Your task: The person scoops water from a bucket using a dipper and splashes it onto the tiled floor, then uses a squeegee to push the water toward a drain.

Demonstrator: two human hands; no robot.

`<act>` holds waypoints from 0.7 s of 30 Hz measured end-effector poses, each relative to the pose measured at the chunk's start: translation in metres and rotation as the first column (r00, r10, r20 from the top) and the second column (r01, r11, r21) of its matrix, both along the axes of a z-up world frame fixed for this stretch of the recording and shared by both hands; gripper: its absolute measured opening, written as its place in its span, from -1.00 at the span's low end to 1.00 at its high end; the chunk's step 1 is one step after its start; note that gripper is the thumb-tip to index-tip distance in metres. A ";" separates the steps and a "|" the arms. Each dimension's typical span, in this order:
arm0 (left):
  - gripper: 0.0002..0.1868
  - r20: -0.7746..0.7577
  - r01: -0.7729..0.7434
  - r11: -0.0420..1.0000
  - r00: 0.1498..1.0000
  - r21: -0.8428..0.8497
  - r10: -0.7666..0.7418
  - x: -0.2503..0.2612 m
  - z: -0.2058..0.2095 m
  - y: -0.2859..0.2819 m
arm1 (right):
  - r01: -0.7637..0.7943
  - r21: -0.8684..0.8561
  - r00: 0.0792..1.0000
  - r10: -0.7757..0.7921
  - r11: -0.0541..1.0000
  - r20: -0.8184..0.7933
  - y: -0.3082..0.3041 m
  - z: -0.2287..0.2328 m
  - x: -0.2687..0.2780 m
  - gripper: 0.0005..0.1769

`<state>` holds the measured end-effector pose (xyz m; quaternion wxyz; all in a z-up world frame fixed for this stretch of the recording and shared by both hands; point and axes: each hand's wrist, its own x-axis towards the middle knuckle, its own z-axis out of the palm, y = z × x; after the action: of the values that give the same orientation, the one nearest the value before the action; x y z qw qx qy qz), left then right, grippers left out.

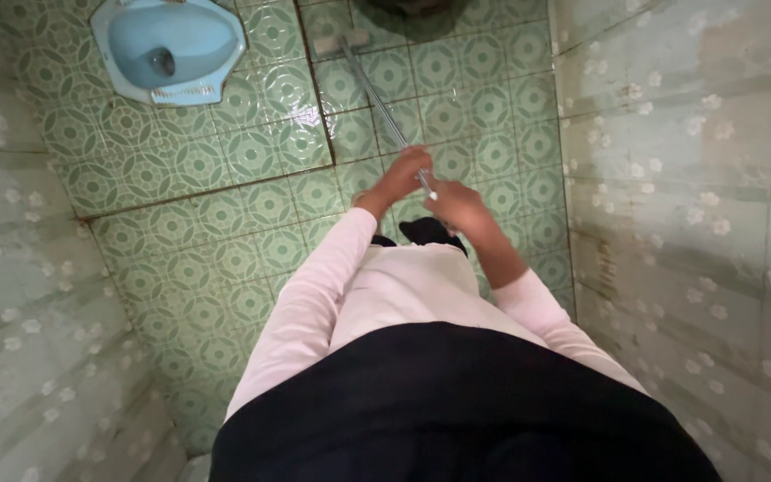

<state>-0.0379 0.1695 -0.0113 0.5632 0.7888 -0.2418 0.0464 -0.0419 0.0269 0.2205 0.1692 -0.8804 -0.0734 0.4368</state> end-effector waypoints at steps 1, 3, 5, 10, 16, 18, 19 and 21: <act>-0.64 0.019 -0.033 0.999 0.999 -0.019 0.033 0.002 -0.006 0.006 | -0.032 -0.013 0.997 0.033 0.999 0.069 0.009 -0.020 -0.002 -0.41; -0.68 0.049 -0.087 0.980 0.996 0.179 0.080 0.019 -0.012 0.018 | -0.041 -0.057 0.992 0.047 0.998 0.119 0.019 -0.051 0.001 -0.39; -0.71 0.123 -0.182 0.931 0.981 0.317 0.150 0.032 -0.013 0.025 | 0.009 -0.115 0.996 0.001 0.993 0.087 0.030 -0.072 0.010 -0.33; -0.75 0.030 -0.072 0.971 0.997 0.227 0.067 0.060 0.011 0.004 | -0.189 -0.098 0.916 0.212 0.977 0.342 0.000 -0.033 0.037 -0.52; -0.79 -0.058 -0.057 0.997 0.997 -0.053 0.054 0.002 0.065 -0.010 | -0.131 -0.025 0.990 0.132 0.991 0.048 -0.015 0.015 0.020 -0.63; -0.87 -0.085 -0.040 0.999 0.996 -0.037 0.037 0.006 0.050 -0.004 | -0.197 0.044 0.972 0.189 0.979 0.141 -0.013 -0.020 0.009 -0.60; -0.90 -0.098 -0.032 0.999 0.995 -0.030 0.029 0.008 0.038 0.000 | -0.201 0.057 0.971 0.191 0.978 0.144 -0.008 -0.040 0.010 -0.58; -0.87 0.005 -0.056 0.994 0.998 0.090 0.056 0.017 0.017 0.008 | -0.013 0.099 1.000 0.015 0.995 -0.015 -0.007 -0.068 0.008 -0.57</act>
<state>-0.0212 0.1780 0.0053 0.5253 0.8197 -0.2223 0.0523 -0.0335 0.0201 0.1521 0.2099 -0.8671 -0.0999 0.4406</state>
